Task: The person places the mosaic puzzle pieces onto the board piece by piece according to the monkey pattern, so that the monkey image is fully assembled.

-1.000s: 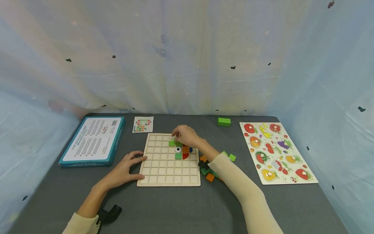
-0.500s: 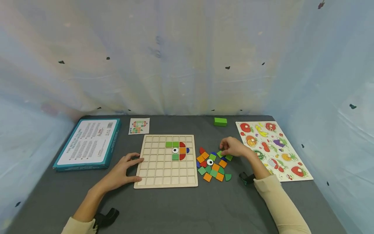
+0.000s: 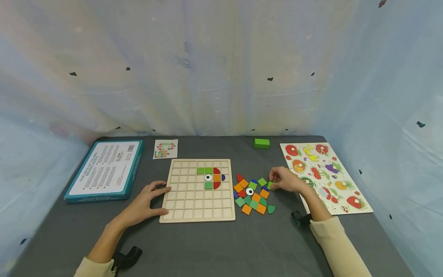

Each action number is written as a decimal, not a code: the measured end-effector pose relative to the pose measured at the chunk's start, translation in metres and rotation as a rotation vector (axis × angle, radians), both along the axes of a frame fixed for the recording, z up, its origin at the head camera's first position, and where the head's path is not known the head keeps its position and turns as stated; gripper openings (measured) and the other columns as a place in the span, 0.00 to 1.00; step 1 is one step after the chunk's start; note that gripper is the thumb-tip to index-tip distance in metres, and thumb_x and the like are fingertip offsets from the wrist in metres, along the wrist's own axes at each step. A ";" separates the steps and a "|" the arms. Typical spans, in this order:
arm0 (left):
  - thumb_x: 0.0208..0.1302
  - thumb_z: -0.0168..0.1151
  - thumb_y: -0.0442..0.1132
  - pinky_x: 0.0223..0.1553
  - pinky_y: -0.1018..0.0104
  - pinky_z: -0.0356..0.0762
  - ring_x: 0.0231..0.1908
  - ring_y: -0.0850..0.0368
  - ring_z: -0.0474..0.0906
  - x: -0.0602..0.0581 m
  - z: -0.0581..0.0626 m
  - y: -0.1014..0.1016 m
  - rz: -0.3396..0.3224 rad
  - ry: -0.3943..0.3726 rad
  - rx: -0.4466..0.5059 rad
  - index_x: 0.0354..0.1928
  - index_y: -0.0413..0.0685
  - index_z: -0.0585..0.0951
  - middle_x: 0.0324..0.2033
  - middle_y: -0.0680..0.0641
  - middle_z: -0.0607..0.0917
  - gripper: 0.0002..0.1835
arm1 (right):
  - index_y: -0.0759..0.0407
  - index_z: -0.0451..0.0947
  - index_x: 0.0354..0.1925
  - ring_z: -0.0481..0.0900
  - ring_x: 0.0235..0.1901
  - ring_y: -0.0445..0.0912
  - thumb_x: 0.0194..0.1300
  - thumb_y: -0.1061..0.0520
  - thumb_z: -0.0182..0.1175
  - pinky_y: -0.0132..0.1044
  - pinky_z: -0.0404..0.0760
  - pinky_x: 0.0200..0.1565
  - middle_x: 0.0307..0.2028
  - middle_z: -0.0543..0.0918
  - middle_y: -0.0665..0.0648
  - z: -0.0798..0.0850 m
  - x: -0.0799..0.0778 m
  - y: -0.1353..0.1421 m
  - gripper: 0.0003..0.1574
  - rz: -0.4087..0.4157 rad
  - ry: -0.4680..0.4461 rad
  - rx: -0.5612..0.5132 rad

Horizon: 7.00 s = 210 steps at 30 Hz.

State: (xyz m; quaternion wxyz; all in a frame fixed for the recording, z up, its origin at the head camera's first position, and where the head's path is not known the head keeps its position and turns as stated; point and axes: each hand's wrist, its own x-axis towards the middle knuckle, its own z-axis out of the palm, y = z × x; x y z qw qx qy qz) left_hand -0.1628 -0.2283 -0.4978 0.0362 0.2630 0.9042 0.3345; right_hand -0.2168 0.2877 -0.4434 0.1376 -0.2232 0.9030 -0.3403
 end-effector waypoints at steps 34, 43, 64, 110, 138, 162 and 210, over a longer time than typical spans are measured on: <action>0.56 0.75 0.52 0.55 0.32 0.64 0.64 0.33 0.61 0.002 0.005 0.003 -0.005 0.007 0.001 0.67 0.40 0.75 0.65 0.36 0.67 0.40 | 0.67 0.83 0.40 0.77 0.33 0.47 0.62 0.73 0.63 0.33 0.76 0.36 0.35 0.82 0.62 -0.003 -0.084 -0.246 0.08 0.232 -0.037 -0.099; 0.56 0.75 0.52 0.56 0.32 0.64 0.64 0.33 0.61 0.003 0.005 0.002 -0.004 0.005 0.004 0.67 0.40 0.74 0.65 0.37 0.67 0.40 | 0.59 0.86 0.47 0.75 0.32 0.43 0.65 0.63 0.67 0.33 0.70 0.34 0.34 0.82 0.54 -0.003 -0.074 -0.256 0.11 0.223 0.126 0.127; 0.56 0.75 0.53 0.56 0.33 0.65 0.65 0.34 0.60 0.000 0.005 0.002 -0.006 0.000 -0.001 0.68 0.41 0.74 0.66 0.37 0.67 0.41 | 0.67 0.83 0.37 0.74 0.30 0.45 0.65 0.67 0.65 0.36 0.75 0.37 0.31 0.81 0.57 0.009 -0.050 -0.118 0.02 0.221 0.073 0.039; 0.56 0.74 0.54 0.55 0.32 0.65 0.65 0.34 0.61 0.000 0.005 0.002 -0.004 0.002 -0.012 0.68 0.42 0.74 0.66 0.37 0.67 0.41 | 0.69 0.82 0.39 0.78 0.26 0.49 0.65 0.69 0.64 0.36 0.78 0.31 0.31 0.84 0.59 -0.010 -0.047 -0.099 0.04 0.202 0.015 -0.089; 0.56 0.75 0.53 0.56 0.32 0.65 0.65 0.34 0.60 0.000 0.002 0.000 0.002 0.001 -0.009 0.68 0.40 0.74 0.66 0.36 0.66 0.41 | 0.66 0.84 0.40 0.82 0.39 0.47 0.64 0.72 0.63 0.30 0.78 0.41 0.38 0.85 0.59 0.008 -0.085 -0.275 0.07 0.342 0.019 -0.035; 0.56 0.74 0.55 0.56 0.32 0.65 0.65 0.34 0.60 -0.002 -0.001 0.000 0.004 -0.012 -0.011 0.68 0.42 0.74 0.67 0.37 0.66 0.42 | 0.47 0.59 0.77 0.50 0.76 0.54 0.77 0.35 0.46 0.59 0.52 0.70 0.77 0.54 0.54 0.014 -0.042 -0.260 0.38 0.418 0.355 0.624; 0.56 0.75 0.51 0.53 0.34 0.68 0.64 0.34 0.61 0.003 0.006 0.002 -0.007 0.020 -0.003 0.68 0.41 0.74 0.66 0.36 0.67 0.39 | 0.63 0.82 0.51 0.73 0.56 0.59 0.70 0.59 0.63 0.58 0.72 0.56 0.54 0.77 0.61 0.010 0.025 -0.047 0.14 0.042 0.254 0.050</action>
